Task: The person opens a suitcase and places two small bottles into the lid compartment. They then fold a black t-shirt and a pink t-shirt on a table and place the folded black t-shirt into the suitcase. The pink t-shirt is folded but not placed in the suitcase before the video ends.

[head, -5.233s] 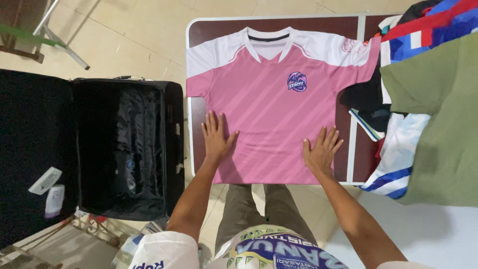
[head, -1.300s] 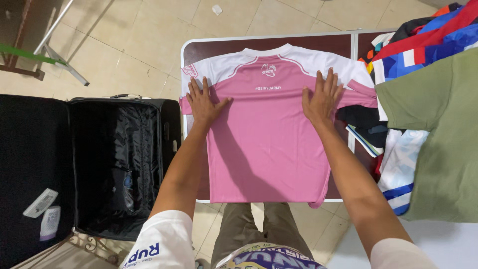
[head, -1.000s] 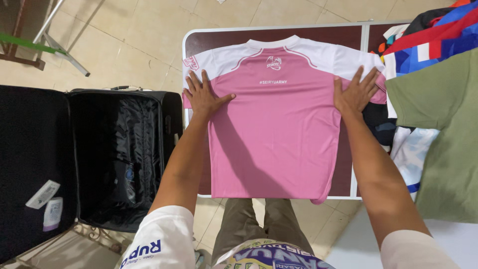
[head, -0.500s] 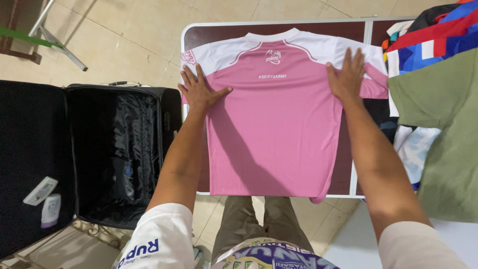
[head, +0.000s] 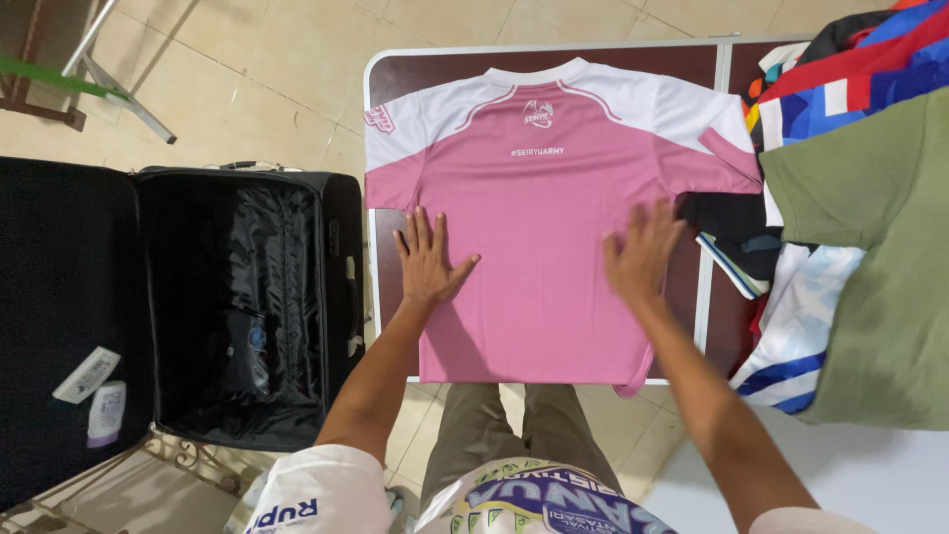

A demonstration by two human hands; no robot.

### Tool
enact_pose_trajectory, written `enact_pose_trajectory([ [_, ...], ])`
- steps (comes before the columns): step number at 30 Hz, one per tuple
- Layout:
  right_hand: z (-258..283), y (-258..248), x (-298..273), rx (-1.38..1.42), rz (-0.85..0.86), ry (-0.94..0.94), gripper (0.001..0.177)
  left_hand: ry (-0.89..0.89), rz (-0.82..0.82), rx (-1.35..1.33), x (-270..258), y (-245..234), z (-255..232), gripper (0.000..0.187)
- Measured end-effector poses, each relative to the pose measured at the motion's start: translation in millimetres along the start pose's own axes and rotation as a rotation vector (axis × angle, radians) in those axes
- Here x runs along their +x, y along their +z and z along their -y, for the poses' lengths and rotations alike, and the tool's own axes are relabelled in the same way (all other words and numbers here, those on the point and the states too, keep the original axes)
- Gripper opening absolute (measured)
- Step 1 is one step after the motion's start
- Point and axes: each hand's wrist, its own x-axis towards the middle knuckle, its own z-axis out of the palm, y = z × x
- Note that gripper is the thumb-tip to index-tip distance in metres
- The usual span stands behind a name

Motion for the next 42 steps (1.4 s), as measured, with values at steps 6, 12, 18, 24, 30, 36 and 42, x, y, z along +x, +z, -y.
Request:
enact_pose_trajectory([
  [6, 23, 10, -46, 0.001, 0.093, 0.09, 0.081, -0.022, 0.005, -0.02, 3, -3, 5, 0.112],
  [12, 68, -4, 2, 0.105, -0.04, -0.048, 0.063, -0.186, -0.265, -0.233, -26, -2, 7, 0.099],
  [18, 209, 33, 105, 0.278, 0.074, -0.362, 0.032, -0.444, -0.303, -0.456, -99, 2, 5, 0.066],
  [24, 357, 107, 160, 0.237, 0.25, -0.578, 0.05, -0.378, -0.298, -0.507, -121, 15, 1, 0.026],
  [30, 386, 151, 143, 0.011, 0.165, -0.589, 0.03, -0.526, -0.192, -0.913, -125, 17, 7, 0.024],
  [36, 371, 174, 150, 0.37, 0.063, -0.417, 0.009, -0.53, 0.013, -1.183, -158, 34, 14, 0.03],
  [42, 339, 171, 216, 0.905, -0.049, 0.106, 0.021, -0.492, 0.088, -1.194, -190, 21, 21, 0.029],
])
